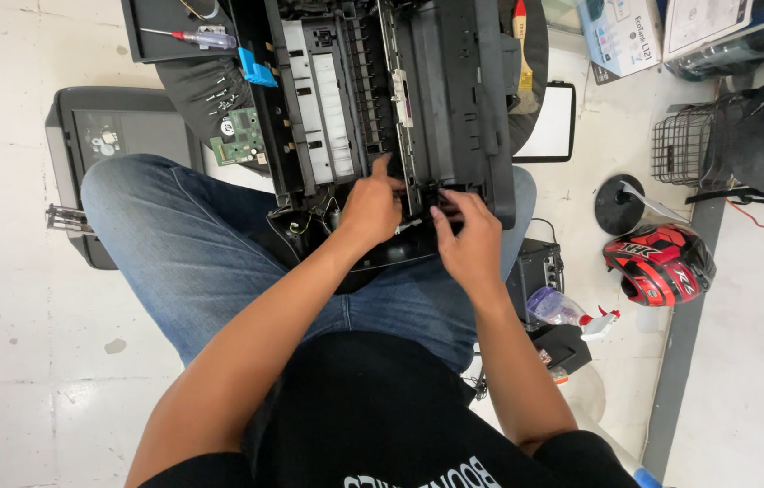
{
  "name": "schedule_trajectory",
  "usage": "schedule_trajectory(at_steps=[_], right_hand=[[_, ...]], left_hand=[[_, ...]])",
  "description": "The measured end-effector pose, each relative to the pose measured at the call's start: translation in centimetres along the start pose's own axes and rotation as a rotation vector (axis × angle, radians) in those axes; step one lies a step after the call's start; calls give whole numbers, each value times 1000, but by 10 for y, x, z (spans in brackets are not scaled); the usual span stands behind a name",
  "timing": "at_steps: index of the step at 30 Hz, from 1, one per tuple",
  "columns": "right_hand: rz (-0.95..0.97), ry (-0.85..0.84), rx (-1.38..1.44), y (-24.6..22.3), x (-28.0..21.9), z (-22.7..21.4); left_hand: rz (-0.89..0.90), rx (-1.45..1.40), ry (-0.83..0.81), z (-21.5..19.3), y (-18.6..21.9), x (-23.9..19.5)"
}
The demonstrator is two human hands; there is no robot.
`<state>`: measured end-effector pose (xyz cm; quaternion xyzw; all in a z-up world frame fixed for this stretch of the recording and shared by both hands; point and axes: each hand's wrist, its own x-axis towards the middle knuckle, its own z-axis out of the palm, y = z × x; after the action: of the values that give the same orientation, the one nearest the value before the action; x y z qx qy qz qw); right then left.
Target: The person works on the internal mechanism of a disassembled printer, manipulating wires, gears, and plastic components with both hands. They adjust and reposition parts within the printer's chassis throughout the clip.
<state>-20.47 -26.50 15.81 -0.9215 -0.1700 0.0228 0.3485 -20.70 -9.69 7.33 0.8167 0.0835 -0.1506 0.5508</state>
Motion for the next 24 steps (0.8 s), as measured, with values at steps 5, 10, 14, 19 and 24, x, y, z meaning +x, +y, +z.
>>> schedule_trajectory(at_steps=[5,10,14,19,24], right_hand=[[70,-358,-284,-4,28,4],[109,-542,-441,-12,43,10],[125,-494,-434,-5,46,17],[157,-547,-406,-5,48,19],[193,-549,-396,-3,45,21]], left_hand=[[5,70,16,-9,8,1],[-13,247,-9,-13,10,7],[-16,257,-25,-11,7,9],[-36,304,-61,-4,8,4],[13,348,-21,7,-4,4]])
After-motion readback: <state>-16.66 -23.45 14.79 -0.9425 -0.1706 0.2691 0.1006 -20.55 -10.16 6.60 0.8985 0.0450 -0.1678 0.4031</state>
